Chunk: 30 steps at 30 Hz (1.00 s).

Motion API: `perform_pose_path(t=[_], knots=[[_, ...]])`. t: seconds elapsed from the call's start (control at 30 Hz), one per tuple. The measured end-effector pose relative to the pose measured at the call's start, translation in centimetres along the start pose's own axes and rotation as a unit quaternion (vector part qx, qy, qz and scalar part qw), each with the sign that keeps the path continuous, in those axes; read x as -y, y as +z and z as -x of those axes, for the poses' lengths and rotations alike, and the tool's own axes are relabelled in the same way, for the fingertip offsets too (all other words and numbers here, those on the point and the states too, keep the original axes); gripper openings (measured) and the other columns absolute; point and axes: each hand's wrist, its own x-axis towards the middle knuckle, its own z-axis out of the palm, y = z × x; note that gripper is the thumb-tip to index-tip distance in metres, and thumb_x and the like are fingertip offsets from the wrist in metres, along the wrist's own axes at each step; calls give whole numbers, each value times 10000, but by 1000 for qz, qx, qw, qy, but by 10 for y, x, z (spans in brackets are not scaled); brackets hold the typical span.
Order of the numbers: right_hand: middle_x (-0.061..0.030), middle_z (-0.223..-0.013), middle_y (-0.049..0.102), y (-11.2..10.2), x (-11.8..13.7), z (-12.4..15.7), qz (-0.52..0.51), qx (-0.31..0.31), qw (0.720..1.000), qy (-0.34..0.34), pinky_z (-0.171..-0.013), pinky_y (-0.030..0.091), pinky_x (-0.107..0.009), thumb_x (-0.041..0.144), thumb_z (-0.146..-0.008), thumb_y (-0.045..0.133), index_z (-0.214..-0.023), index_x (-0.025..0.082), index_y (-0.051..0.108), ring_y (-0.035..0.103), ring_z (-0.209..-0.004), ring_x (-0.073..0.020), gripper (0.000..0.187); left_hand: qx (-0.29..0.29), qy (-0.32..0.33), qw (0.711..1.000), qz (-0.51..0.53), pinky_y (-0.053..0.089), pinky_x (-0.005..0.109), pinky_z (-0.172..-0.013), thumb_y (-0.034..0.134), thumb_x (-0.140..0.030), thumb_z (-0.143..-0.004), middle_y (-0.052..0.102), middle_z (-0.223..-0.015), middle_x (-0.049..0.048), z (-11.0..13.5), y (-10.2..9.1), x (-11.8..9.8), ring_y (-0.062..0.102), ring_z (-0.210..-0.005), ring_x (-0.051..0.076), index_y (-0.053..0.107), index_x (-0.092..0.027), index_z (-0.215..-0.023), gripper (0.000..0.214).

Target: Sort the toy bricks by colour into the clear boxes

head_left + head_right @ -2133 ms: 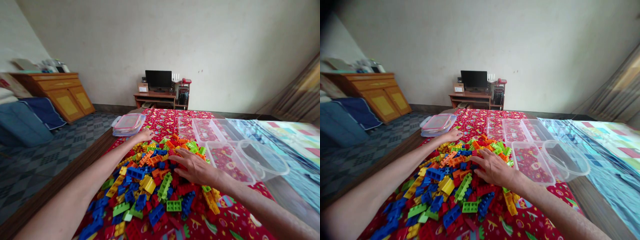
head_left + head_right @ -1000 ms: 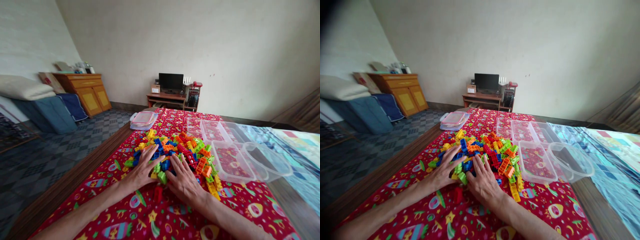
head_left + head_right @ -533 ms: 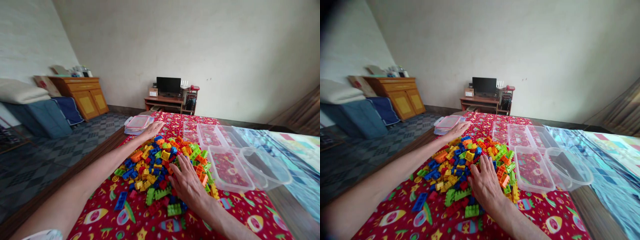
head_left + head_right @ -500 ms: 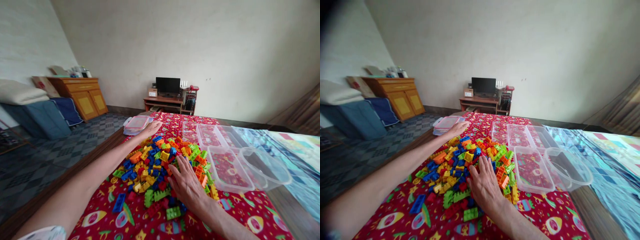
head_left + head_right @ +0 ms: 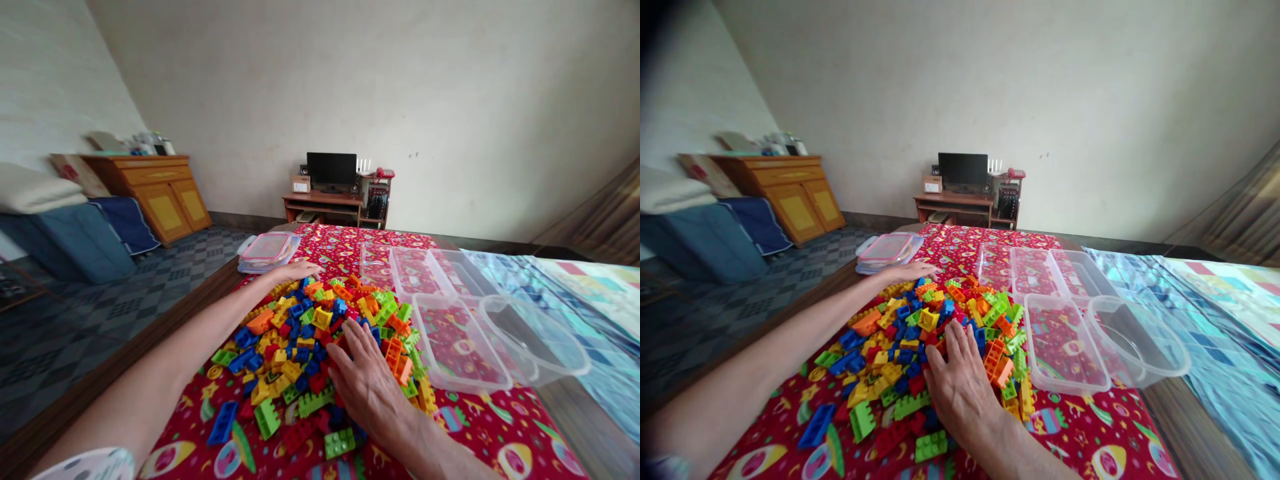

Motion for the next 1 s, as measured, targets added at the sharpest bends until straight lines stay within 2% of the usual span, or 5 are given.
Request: perform_pose_path(t=[0.17,0.3,0.4,0.87,1.0], knots=[[-210,-1250,556,-4,3,0,-2,-12,1000,-17,-1024,430,-552,198,-930,466,-1133,143,609,470,-1279,-330,255,-23,61,997,29,414,334,-1029,310,-595,-900,598,-1329,92,63,-13,-6,561,-1196,240,596,-145,-1259,643],[-199,-1282,537,-1,3,2,10,-23,1000,-17,-1037,411,-557,199,-926,481,-1162,158,591,429,-1313,-321,264,-193,-42,980,-28,299,409,-1125,200,-711,-870,562,-1366,124,111,-16,29,483,-1289,295,594,-119,-1267,815],[-214,-1365,472,4,0,4,30,-26,999,22,-1039,386,-592,233,-920,508,-1225,172,568,340,-1369,-358,316,-182,-96,979,-15,308,420,-1122,110,-782,-819,504,-1415,140,131,-4,55,439,-1330,306,539,-104,-1329,951],[-239,-1455,371,7,6,7,32,22,997,59,-1043,428,-507,343,-938,493,-1341,164,519,340,-1374,-362,442,-53,82,994,51,306,371,-1133,228,-608,-938,460,-1462,36,104,18,-38,413,-1356,239,467,-206,-1404,660],[-250,-1443,383,6,6,10,36,18,998,58,-1039,432,-505,345,-946,476,-1356,155,501,358,-1365,-362,453,-148,56,987,12,321,346,-1119,186,-547,-950,567,-1369,79,88,7,-32,479,-1301,238,550,-137,-1322,663]])
